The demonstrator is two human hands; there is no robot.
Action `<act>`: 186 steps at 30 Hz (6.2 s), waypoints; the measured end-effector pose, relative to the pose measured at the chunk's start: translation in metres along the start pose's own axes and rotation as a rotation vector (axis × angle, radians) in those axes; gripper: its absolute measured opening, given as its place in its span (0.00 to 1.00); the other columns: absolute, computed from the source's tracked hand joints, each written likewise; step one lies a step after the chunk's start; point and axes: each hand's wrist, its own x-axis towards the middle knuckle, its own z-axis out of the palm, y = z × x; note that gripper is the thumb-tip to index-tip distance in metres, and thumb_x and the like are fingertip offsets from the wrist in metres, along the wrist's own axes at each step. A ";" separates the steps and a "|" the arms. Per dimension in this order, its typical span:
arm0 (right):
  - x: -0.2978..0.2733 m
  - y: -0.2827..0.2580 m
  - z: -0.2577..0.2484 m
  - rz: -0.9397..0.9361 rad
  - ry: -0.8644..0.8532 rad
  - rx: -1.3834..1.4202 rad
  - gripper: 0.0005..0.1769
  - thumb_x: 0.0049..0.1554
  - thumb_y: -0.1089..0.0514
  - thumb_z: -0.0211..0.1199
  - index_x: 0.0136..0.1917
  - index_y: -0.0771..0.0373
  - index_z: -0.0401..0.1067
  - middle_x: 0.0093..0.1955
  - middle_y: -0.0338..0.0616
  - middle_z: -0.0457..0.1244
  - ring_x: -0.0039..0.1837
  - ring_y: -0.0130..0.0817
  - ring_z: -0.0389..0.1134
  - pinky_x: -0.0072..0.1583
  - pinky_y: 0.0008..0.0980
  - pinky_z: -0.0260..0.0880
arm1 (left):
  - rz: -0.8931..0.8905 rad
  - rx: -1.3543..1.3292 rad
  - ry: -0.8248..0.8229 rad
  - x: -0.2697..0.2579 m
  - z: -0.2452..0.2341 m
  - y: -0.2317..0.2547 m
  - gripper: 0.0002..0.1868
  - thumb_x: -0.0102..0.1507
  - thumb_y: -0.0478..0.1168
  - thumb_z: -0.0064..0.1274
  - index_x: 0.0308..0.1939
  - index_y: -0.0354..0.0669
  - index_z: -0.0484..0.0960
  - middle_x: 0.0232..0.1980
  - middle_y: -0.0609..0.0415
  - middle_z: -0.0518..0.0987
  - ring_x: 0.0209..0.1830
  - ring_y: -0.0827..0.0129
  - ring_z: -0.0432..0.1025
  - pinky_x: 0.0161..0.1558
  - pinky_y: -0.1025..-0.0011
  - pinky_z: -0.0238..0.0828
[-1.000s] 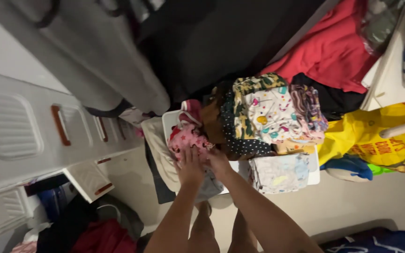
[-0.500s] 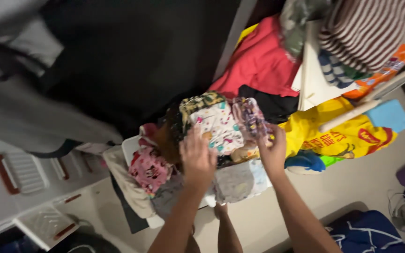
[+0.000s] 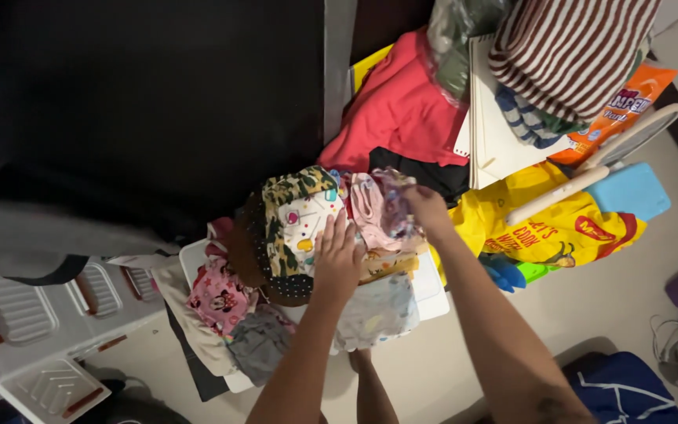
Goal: Organizing and putting baby clothes into a plastic dresser drawer.
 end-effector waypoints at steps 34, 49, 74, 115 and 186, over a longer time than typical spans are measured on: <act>-0.241 -0.171 0.088 -1.045 -0.769 -0.486 0.15 0.52 0.52 0.71 0.52 0.54 0.76 0.66 0.47 0.66 0.67 0.47 0.67 0.65 0.42 0.66 | -1.129 -1.778 0.048 -0.099 -0.136 -0.069 0.17 0.61 0.44 0.57 0.51 0.43 0.80 0.44 0.56 0.85 0.45 0.66 0.81 0.40 0.61 0.82; -0.290 0.084 0.193 -0.612 -0.966 -0.141 0.48 0.51 0.53 0.78 0.74 0.73 0.56 0.68 0.58 0.59 0.66 0.43 0.61 0.63 0.43 0.63 | -0.832 -1.000 -0.432 -0.274 -0.091 -0.161 0.16 0.53 0.42 0.67 0.43 0.40 0.87 0.37 0.56 0.87 0.35 0.76 0.77 0.41 0.72 0.76; -0.233 -0.061 0.103 -0.501 -0.179 -0.314 0.14 0.61 0.62 0.62 0.60 0.63 0.70 0.55 0.48 0.67 0.56 0.44 0.68 0.59 0.41 0.68 | -0.446 -0.065 0.007 -0.113 -0.096 -0.038 0.12 0.66 0.44 0.54 0.52 0.48 0.80 0.59 0.50 0.77 0.55 0.52 0.72 0.57 0.50 0.68; -0.016 -0.030 0.023 -0.305 -0.113 -0.671 0.25 0.55 0.55 0.66 0.65 0.63 0.71 0.53 0.56 0.69 0.50 0.51 0.72 0.48 0.48 0.73 | -0.172 0.081 -0.024 -0.007 -0.003 -0.015 0.33 0.66 0.50 0.51 0.76 0.54 0.64 0.84 0.54 0.49 0.82 0.43 0.41 0.73 0.38 0.42; -0.272 0.144 0.253 0.174 -0.576 -0.366 0.20 0.58 0.53 0.65 0.59 0.64 0.68 0.47 0.48 0.71 0.47 0.32 0.74 0.49 0.33 0.73 | -1.053 -0.657 0.425 -0.301 -0.003 -0.195 0.35 0.57 0.34 0.61 0.68 0.35 0.68 0.59 0.44 0.80 0.57 0.63 0.76 0.58 0.68 0.70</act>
